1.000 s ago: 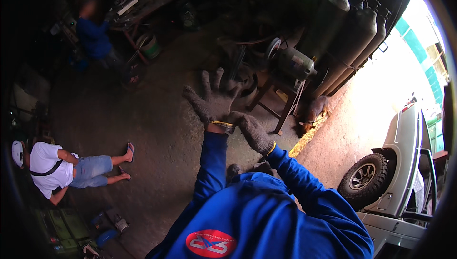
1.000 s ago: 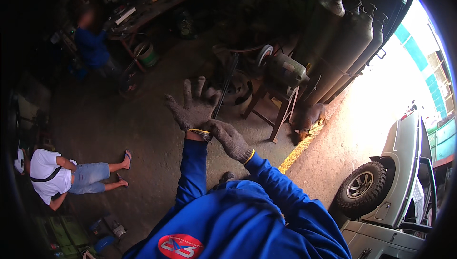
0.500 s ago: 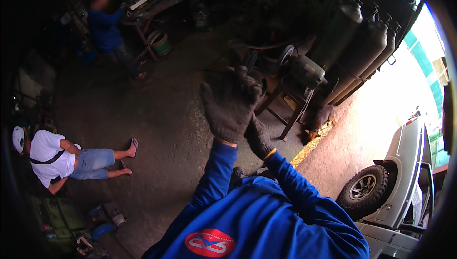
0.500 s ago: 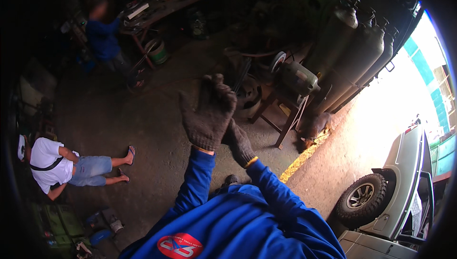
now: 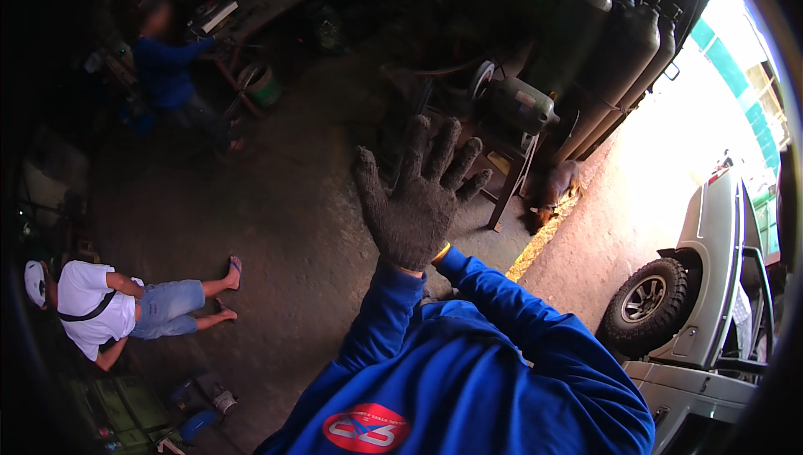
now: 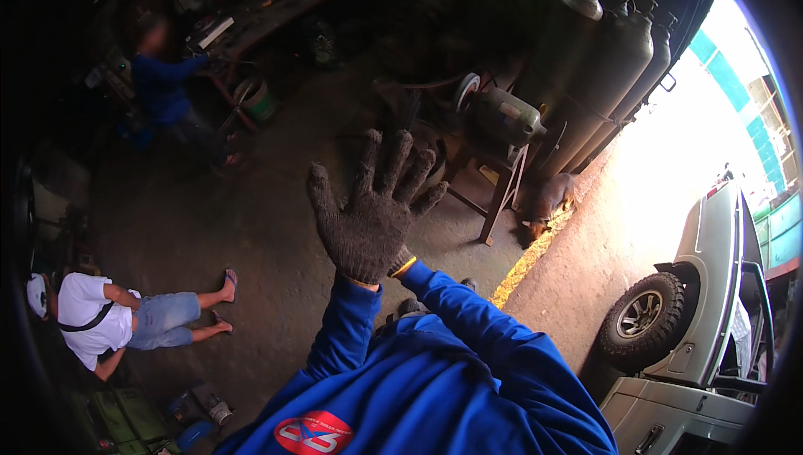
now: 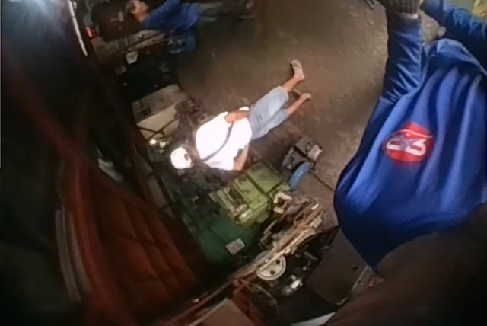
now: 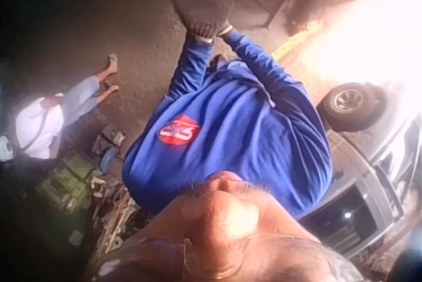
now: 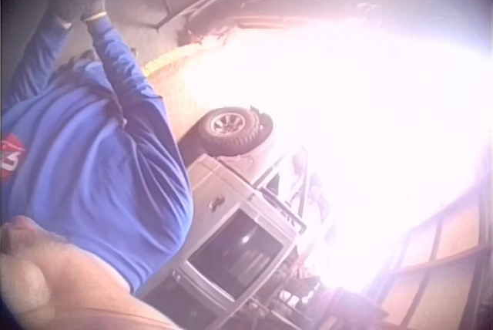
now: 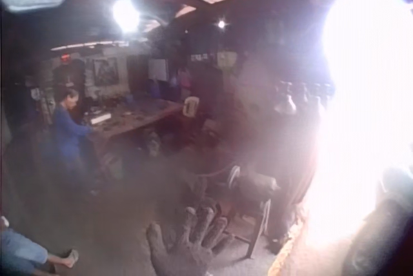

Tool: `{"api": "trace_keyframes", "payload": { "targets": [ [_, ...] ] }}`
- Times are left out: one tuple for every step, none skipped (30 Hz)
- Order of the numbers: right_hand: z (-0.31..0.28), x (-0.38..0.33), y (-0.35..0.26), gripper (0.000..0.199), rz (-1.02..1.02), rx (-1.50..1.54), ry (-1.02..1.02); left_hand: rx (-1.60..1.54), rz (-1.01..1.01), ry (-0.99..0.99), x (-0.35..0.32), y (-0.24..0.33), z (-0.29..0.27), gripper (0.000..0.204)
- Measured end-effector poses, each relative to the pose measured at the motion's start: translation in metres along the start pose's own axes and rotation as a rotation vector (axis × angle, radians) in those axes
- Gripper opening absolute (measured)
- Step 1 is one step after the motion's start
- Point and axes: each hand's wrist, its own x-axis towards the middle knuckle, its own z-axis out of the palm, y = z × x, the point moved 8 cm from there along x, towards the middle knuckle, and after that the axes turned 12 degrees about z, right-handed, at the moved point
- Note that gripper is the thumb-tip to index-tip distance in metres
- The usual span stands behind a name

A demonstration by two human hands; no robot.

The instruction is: The person puts on work gloves and uses a bench grinder to smooth the ends of several long metal rods. They handle the rods one by one, pressing them against the spinning wheel to create sparks, then place the finished pieces onto a metal table.

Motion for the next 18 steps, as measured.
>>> {"api": "trace_keyframes", "payload": {
  "targets": [
    [-0.004, -0.003, -0.002, 0.043, 0.023, 0.033, -0.027, 0.014, 0.011, 0.009, 0.004, 0.000, 0.002, 0.072],
    [-0.013, -0.001, 0.000, 0.043, 0.054, 0.083, -0.049, 0.026, 0.018, 0.025, 0.008, 0.002, -0.002, 0.073],
    [-0.022, -0.001, -0.012, 0.043, 0.088, 0.140, -0.098, 0.017, 0.095, 0.025, 0.012, 0.016, 0.001, 0.073],
    [-0.026, -0.008, -0.022, 0.043, 0.123, 0.198, -0.139, 0.007, 0.172, 0.024, 0.015, 0.034, 0.003, 0.073],
    [-0.036, -0.016, -0.037, 0.043, 0.137, 0.242, -0.169, -0.019, 0.236, 0.014, 0.022, 0.044, 0.002, 0.073],
    [-0.040, -0.023, -0.049, 0.044, 0.138, 0.258, -0.184, -0.015, 0.259, 0.014, 0.025, 0.049, 0.001, 0.072],
    [-0.036, -0.028, -0.058, 0.042, 0.095, 0.211, -0.182, -0.011, 0.280, 0.014, 0.028, 0.052, -0.002, 0.072],
    [-0.030, -0.035, -0.065, 0.042, 0.056, 0.170, -0.178, -0.002, 0.297, 0.026, 0.027, 0.056, -0.007, 0.072],
    [-0.023, -0.038, -0.074, 0.042, 0.012, 0.124, -0.178, 0.013, 0.276, 0.058, 0.027, 0.052, -0.014, 0.069],
    [-0.018, -0.042, -0.081, 0.043, -0.125, -0.107, -0.079, 0.027, 0.254, 0.090, 0.028, 0.044, -0.022, 0.067],
    [-0.013, -0.047, -0.094, 0.045, -0.269, -0.340, 0.014, 0.044, 0.237, 0.111, 0.030, 0.041, -0.027, 0.065],
    [-0.003, -0.049, -0.111, 0.046, -0.005, -0.153, -0.112, 0.142, 0.294, 0.187, 0.032, 0.055, -0.040, 0.065],
    [0.000, -0.047, -0.100, 0.045, 0.093, -0.154, -0.186, 0.241, 0.354, 0.262, 0.033, 0.075, -0.055, 0.065],
    [-0.004, -0.047, -0.089, 0.044, 0.194, -0.164, -0.247, 0.328, 0.404, 0.338, 0.035, 0.086, -0.061, 0.066],
    [-0.007, -0.049, -0.081, 0.043, 0.295, -0.174, -0.311, 0.458, 0.295, 0.383, 0.035, 0.084, -0.065, 0.066],
    [-0.012, -0.053, -0.084, 0.044, 0.288, -0.153, -0.341, 0.588, 0.186, 0.426, 0.033, 0.084, -0.068, 0.066],
    [-0.015, -0.052, -0.086, 0.044, 0.315, -0.128, -0.348, 0.719, 0.076, 0.471, 0.030, 0.083, -0.070, 0.066],
    [-0.018, -0.051, -0.087, 0.044, 0.341, -0.103, -0.357, 0.685, 0.079, 0.432, 0.034, 0.083, -0.063, 0.068]
  ]
}}
